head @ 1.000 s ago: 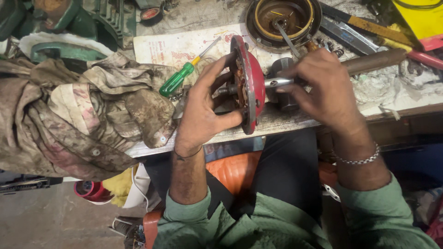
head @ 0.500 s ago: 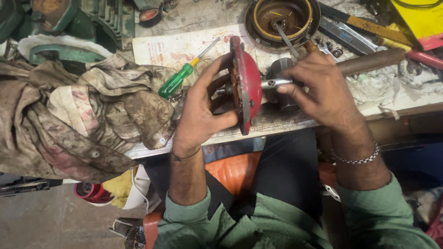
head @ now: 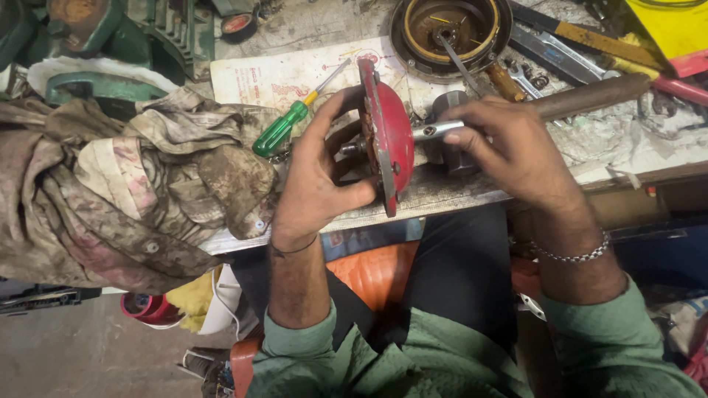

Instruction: The person holds a red circular machine cover with copper windings against a shaft assembly on the workbench and repeatedly taps around its rim with a hammer to seat it. They rotate the part and continue tapping, then use a socket wrench on the shaft bolt near the end.

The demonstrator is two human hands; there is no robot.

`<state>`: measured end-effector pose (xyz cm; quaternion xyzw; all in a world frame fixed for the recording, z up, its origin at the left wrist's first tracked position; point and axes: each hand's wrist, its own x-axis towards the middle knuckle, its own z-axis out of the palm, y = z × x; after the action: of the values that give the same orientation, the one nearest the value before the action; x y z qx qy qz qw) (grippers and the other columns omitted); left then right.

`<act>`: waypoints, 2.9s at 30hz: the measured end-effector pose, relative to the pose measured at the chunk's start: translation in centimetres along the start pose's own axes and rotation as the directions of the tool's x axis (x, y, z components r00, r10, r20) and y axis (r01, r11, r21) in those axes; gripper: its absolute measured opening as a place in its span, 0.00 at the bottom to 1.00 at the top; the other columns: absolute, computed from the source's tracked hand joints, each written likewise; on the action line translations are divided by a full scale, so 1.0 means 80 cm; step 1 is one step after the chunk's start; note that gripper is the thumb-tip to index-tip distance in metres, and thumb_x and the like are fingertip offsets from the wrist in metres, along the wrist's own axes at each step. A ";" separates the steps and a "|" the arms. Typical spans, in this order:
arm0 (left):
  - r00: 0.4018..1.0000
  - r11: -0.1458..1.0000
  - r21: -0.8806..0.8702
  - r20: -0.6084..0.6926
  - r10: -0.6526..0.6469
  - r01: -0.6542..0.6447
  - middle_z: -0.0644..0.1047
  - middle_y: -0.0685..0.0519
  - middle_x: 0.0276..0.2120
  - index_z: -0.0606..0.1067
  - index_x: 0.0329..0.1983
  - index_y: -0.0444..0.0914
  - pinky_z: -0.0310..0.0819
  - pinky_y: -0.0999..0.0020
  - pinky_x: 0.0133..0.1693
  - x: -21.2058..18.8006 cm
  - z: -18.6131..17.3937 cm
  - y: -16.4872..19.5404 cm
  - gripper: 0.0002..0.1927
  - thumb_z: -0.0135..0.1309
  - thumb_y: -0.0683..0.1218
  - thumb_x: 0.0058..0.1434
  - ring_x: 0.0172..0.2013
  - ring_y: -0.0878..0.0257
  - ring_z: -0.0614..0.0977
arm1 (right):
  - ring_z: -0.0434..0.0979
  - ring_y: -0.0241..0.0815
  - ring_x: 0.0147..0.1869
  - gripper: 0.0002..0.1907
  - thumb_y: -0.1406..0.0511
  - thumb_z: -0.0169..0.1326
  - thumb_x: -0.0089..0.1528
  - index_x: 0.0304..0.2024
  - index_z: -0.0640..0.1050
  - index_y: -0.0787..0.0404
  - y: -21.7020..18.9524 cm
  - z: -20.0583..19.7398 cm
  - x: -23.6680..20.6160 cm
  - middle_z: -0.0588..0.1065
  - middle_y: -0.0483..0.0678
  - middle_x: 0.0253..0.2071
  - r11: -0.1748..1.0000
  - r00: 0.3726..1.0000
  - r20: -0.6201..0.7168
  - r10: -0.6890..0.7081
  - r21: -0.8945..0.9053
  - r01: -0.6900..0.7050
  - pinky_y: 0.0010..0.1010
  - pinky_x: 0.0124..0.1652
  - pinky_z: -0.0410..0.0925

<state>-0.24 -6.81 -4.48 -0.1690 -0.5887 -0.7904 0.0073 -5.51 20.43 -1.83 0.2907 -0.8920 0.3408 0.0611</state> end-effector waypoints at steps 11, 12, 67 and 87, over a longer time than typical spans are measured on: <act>0.997 0.998 0.001 0.044 0.063 -0.063 0.69 0.47 0.68 0.60 0.76 0.29 0.73 0.58 0.70 0.003 0.000 0.002 0.47 0.65 0.36 0.52 0.68 0.56 0.74 | 0.79 0.41 0.44 0.14 0.61 0.64 0.64 0.49 0.84 0.61 0.012 0.000 -0.006 0.82 0.50 0.40 0.981 0.977 -0.094 -0.189 0.018 0.192 0.33 0.44 0.71; 0.996 0.997 -0.017 0.052 0.072 -0.072 0.69 0.47 0.68 0.60 0.76 0.29 0.73 0.59 0.71 0.004 0.000 0.001 0.47 0.65 0.36 0.52 0.68 0.57 0.74 | 0.79 0.41 0.44 0.14 0.61 0.64 0.64 0.49 0.84 0.61 0.013 0.000 -0.006 0.82 0.50 0.39 0.981 0.977 -0.098 -0.189 0.015 0.191 0.33 0.44 0.71; 0.979 0.989 0.095 0.159 -0.128 0.114 0.57 0.43 0.75 0.42 0.81 0.37 0.70 0.58 0.67 -0.007 -0.014 0.036 0.54 0.59 0.30 0.56 0.71 0.52 0.67 | 0.80 0.52 0.43 0.16 0.59 0.58 0.64 0.47 0.79 0.64 -0.038 -0.047 0.013 0.78 0.54 0.34 0.957 0.975 0.179 -0.128 -0.237 0.169 0.45 0.44 0.72; 0.981 0.956 0.287 0.156 -0.112 0.063 0.67 0.41 0.68 0.52 0.77 0.29 0.72 0.60 0.65 -0.004 -0.026 0.003 0.38 0.53 0.41 0.68 0.66 0.54 0.74 | 0.82 0.51 0.41 0.17 0.58 0.55 0.65 0.47 0.78 0.65 -0.033 -0.052 0.015 0.79 0.55 0.35 0.980 0.970 0.207 -0.129 -0.125 0.157 0.42 0.41 0.73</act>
<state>-0.46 -8.85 -4.88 -0.2068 -0.7003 -0.6811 -0.0542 -5.35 20.96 3.25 0.3816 -0.8921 0.2413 0.0168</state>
